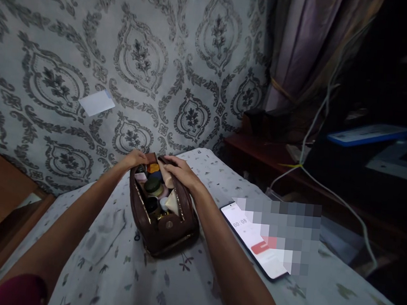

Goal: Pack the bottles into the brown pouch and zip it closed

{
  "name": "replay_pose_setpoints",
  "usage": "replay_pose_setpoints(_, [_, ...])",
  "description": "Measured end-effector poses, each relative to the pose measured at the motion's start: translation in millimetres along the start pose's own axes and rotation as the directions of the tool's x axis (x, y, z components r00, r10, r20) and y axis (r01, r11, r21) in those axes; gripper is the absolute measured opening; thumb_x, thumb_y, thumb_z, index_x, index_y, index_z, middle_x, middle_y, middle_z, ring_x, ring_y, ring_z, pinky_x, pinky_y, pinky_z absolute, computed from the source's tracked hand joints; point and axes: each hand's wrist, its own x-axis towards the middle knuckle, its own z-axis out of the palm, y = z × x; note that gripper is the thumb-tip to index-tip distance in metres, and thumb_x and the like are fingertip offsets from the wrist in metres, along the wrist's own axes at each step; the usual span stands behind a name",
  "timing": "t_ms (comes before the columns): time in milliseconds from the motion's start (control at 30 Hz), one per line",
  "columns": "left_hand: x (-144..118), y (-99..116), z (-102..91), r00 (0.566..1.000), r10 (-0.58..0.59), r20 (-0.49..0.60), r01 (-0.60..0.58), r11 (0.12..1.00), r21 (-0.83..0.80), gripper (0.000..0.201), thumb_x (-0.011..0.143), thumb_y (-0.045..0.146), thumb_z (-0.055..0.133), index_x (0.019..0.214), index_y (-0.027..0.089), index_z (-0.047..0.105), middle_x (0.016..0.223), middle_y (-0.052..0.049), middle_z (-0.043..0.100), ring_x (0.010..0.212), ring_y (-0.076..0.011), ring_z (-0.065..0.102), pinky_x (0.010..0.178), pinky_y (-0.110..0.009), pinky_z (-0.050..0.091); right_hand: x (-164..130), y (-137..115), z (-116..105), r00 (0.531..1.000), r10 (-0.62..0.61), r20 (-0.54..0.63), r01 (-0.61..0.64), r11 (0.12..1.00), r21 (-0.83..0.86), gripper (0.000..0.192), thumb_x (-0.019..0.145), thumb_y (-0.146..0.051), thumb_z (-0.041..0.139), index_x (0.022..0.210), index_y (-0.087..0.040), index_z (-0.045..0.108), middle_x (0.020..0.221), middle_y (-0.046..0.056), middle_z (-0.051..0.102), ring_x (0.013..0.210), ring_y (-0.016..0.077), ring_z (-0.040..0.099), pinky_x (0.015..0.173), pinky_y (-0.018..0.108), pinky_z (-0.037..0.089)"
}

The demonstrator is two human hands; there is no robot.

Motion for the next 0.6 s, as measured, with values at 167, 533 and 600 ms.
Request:
replay_pose_setpoints(167, [-12,1,-3.1,0.998,0.028,0.063,-0.031,0.998,0.050,0.013,0.062,0.027,0.072,0.059,0.015,0.069,0.053,-0.001,0.063,0.052,-0.0154,0.053,0.052,-0.025,0.039,0,-1,0,1.000,0.010,-0.004,-0.010,1.000,0.006,0.041,0.077,-0.022,0.065,0.118,-0.020,0.071,0.124,0.004,0.068,0.118,0.0233,0.060,0.108,0.037,0.041])
replay_pose_setpoints(533, [-11,4,-1.4,0.985,0.106,0.136,-0.119,0.988,0.094,0.021,0.066,0.035,0.068,0.066,0.014,0.072,0.059,-0.002,0.065,0.059,-0.0167,0.057,0.057,-0.025,0.042,0,-3,0,1.000,0.005,-0.015,-0.005,1.000,-0.023,0.042,0.076,-0.018,0.062,0.117,-0.021,0.071,0.125,0.004,0.068,0.121,0.0233,0.058,0.110,0.037,0.039])
replay_pose_setpoints(600, [-13,5,-2.7,0.980,0.112,0.162,-0.129,0.986,0.101,0.023,0.068,0.036,0.066,0.068,0.014,0.072,0.065,-0.004,0.069,0.064,-0.0185,0.061,0.063,-0.027,0.046,-1,-4,1,1.000,0.007,-0.009,-0.008,1.000,-0.028,0.044,0.076,-0.018,0.061,0.119,-0.021,0.070,0.126,0.004,0.067,0.121,0.0229,0.058,0.110,0.037,0.039])
